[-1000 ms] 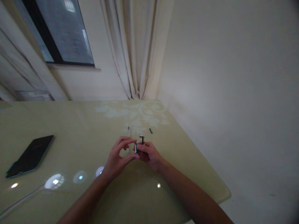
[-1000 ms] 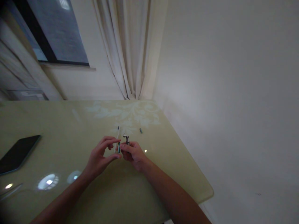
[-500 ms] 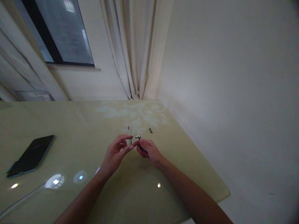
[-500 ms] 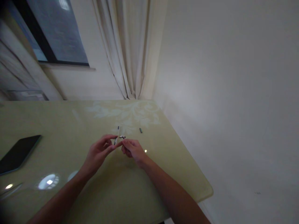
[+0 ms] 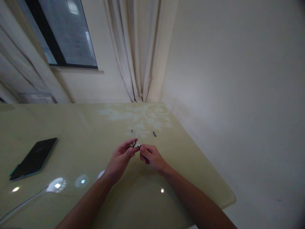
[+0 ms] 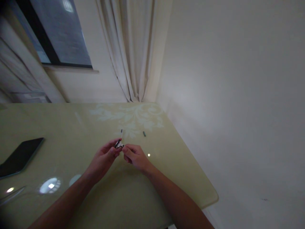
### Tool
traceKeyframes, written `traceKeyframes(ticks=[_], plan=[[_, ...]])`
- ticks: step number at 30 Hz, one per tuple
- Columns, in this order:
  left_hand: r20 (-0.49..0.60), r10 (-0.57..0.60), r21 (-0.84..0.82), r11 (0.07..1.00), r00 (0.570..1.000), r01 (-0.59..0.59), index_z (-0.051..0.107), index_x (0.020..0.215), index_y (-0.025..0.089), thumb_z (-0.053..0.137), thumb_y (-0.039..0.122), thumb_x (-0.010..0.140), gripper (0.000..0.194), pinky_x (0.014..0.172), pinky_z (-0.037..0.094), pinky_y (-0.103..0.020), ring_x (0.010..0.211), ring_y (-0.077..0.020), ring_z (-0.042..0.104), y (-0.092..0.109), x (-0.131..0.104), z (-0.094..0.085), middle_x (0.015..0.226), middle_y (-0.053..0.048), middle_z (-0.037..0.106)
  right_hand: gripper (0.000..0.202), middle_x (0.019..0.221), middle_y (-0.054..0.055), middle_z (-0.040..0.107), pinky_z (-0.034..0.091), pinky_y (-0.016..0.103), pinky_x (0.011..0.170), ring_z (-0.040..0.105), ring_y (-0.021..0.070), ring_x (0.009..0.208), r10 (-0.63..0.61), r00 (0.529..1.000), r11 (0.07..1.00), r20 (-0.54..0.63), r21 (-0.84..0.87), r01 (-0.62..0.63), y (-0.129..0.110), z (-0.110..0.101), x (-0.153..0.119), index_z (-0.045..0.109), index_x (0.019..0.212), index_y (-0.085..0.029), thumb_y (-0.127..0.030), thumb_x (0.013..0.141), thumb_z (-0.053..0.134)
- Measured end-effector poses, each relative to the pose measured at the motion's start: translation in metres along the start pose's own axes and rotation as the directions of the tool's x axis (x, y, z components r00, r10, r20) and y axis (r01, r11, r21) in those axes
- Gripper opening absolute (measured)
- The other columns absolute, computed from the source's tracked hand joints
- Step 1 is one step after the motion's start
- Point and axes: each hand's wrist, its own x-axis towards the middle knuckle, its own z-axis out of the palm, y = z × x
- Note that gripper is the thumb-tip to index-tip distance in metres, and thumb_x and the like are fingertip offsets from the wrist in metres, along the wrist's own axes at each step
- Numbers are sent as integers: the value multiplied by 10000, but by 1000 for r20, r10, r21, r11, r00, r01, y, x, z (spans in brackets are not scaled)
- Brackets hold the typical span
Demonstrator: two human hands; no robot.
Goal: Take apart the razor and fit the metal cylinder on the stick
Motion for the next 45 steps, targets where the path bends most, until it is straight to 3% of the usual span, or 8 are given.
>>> traceKeyframes(ticks=[4,28,45], plan=[[-6,-2,6,1000,1000,2,828,1135,236,984,451,658,546,785,535,-246,832,-148,699,2,-2,2,904,-40,764,554,583,-56,459,242,243,486,346,75,498,-10,1000,1000,6,-5,10,1,0,0,650,815,-158,-695,950,627],[-7,26,-4,1000,1000,-26,856,1028,234,1028,430,567,530,881,567,-312,840,-172,715,12,-7,10,891,-48,798,554,582,-57,433,257,262,514,332,88,514,-31,1000,999,-5,-38,30,-8,5,-3,649,798,-164,-698,946,626],[-35,46,69,997,998,-44,854,1026,222,1018,369,584,494,844,559,-295,832,-173,715,9,-6,4,905,-53,806,544,567,-67,401,231,266,506,309,83,510,-1,1000,999,29,-45,2,-7,2,-3,678,821,-151,-681,943,644]])
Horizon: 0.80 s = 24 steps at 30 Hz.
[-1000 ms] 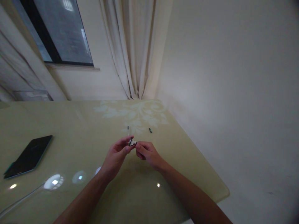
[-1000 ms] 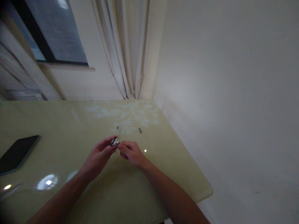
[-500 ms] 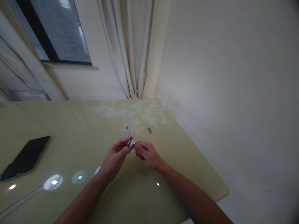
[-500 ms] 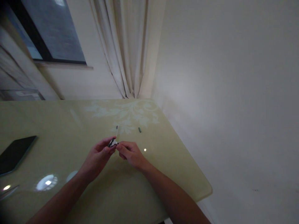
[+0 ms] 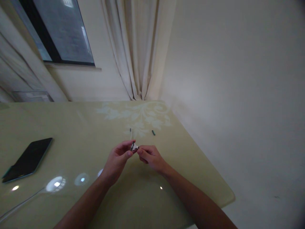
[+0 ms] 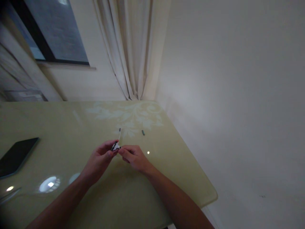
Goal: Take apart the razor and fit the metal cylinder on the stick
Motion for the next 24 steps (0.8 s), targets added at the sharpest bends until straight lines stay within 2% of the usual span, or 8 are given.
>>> traceKeyframes(ticks=[5,11,17,20,24], plan=[[22,38,124,991,999,-41,855,1048,223,991,328,626,455,809,571,-293,849,-191,710,0,2,-8,922,-54,795,541,569,-67,400,229,267,506,311,85,513,19,1000,1000,6,-14,-19,-1,-1,0,667,813,-156,-684,931,655],[22,45,209,977,999,-48,855,1040,229,973,334,653,417,856,593,-318,926,-224,734,5,3,-10,1007,-69,806,553,570,-68,385,226,264,504,300,85,517,35,999,999,-5,-17,-35,1,-1,0,611,734,-173,-689,929,657],[47,24,175,984,999,-32,838,1103,225,947,368,710,432,910,612,-360,918,-232,762,7,3,-9,985,-66,805,555,571,-75,382,210,253,489,289,81,506,25,1000,1000,-15,19,-25,3,-2,0,744,915,-137,-684,938,652],[62,23,145,989,998,-32,833,1119,222,965,355,685,473,912,610,-348,905,-219,758,7,3,-8,982,-62,800,571,571,-76,374,205,254,487,284,81,505,25,1000,1000,-18,19,-25,3,-3,1,754,934,-133,-695,932,651],[66,19,186,982,998,-31,824,1152,223,958,320,697,485,891,601,-331,928,-224,752,7,3,-9,1039,-84,811,554,587,-72,382,213,257,500,290,82,519,29,1000,1000,0,2,-29,3,-4,2,735,911,-140,-688,933,655]])
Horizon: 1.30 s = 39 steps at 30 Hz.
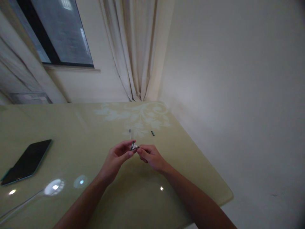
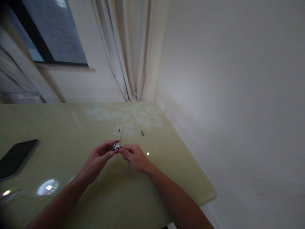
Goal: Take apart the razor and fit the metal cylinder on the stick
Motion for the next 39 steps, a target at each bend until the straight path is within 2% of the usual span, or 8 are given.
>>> traceKeyframes(ticks=[6,12,25,30,32,35,37,39], plan=[[-19,6,17,1000,1000,-5,833,1085,242,976,336,666,452,868,571,-290,904,-193,726,-3,0,-2,987,-56,809,543,594,-70,360,212,260,515,283,92,534,-3,1000,1000,14,-18,3,3,-1,-1,683,853,-159,-689,955,624],[11,-24,118,993,1000,23,838,1064,237,980,353,650,452,806,546,-279,845,-185,686,0,3,-7,955,-54,799,541,648,-39,405,255,261,575,359,114,625,-57,998,972,-8,-228,53,-1,-6,-1,560,705,-184,-642,989,603],[-3,-14,125,992,1000,14,818,1062,215,971,401,647,480,762,525,-289,806,-188,659,-1,4,-5,914,-50,762,511,671,-35,416,262,261,594,368,116,643,-72,997,958,-5,-278,68,-2,-8,2,606,733,-173,-621,979,625],[-8,41,282,959,999,-37,745,1233,223,879,518,730,598,772,522,-299,814,-187,660,-2,9,-12,943,-38,724,455,661,-57,425,262,258,560,353,114,592,-58,995,984,-82,-172,43,6,-12,9,624,919,-202,-654,916,680],[-61,78,518,855,995,-35,760,1100,202,780,606,791,509,714,495,-311,754,-197,642,-4,10,-15,889,-44,723,463,630,-88,405,256,249,523,323,113,534,-32,985,998,-170,-61,21,11,-22,13,551,1012,-238,-661,888,693],[-62,216,894,447,974,-42,708,835,205,597,625,916,442,719,449,-356,739,-238,623,-8,9,-16,808,-65,716,420,646,-80,475,307,250,528,377,130,529,-98,915,990,-392,-129,51,16,-51,20,478,1015,-258,-646,922,610],[2,250,986,159,968,-43,658,793,212,537,600,961,439,769,439,-388,794,-276,643,-12,8,-14,791,-77,708,365,706,-44,534,372,266,586,468,153,605,-221,792,948,-569,-317,37,18,-76,22,496,970,-247,-598,926,585],[36,200,999,-10,979,-35,618,792,217,517,599,979,438,792,435,-401,825,-297,666,-16,8,-11,785,-83,706,288,809,4,606,438,305,706,563,187,740,-336,690,856,-641,-513,-60,21,-100,23,533,938,-229,-511,922,595]])
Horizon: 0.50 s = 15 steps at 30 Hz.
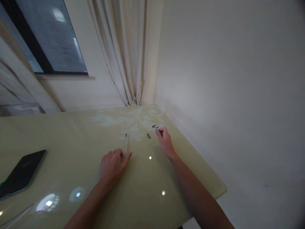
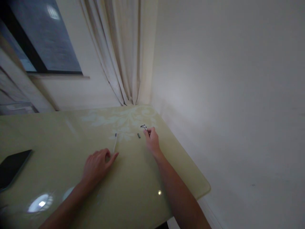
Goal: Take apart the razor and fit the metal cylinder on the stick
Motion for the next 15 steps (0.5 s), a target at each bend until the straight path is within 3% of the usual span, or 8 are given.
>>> traceKeyframes(ticks=[4,9,15], plan=[[113,1,91,996,994,-11,580,793,223,479,532,1023,398,781,428,-382,832,-283,691,4,4,4,804,-74,714,114,947,73,635,481,357,847,603,236,904,-30,995,953,-98,-303,-1,23,-13,16,589,916,-207,-320,900,586],[150,8,109,994,989,-25,588,834,216,454,385,1042,299,757,413,-356,844,-262,701,2,4,4,848,-69,724,124,1014,106,658,483,358,879,628,239,914,5,996,922,-85,-385,-38,34,-12,17,681,981,-178,-231,896,608],[141,-1,101,995,990,-14,593,842,218,436,336,1040,279,721,389,-332,811,-239,698,0,1,6,851,-69,735,129,978,93,759,498,309,820,694,219,880,65,997,897,-50,-434,-81,36,-8,18,734,1002,-177,-214,909,654]])
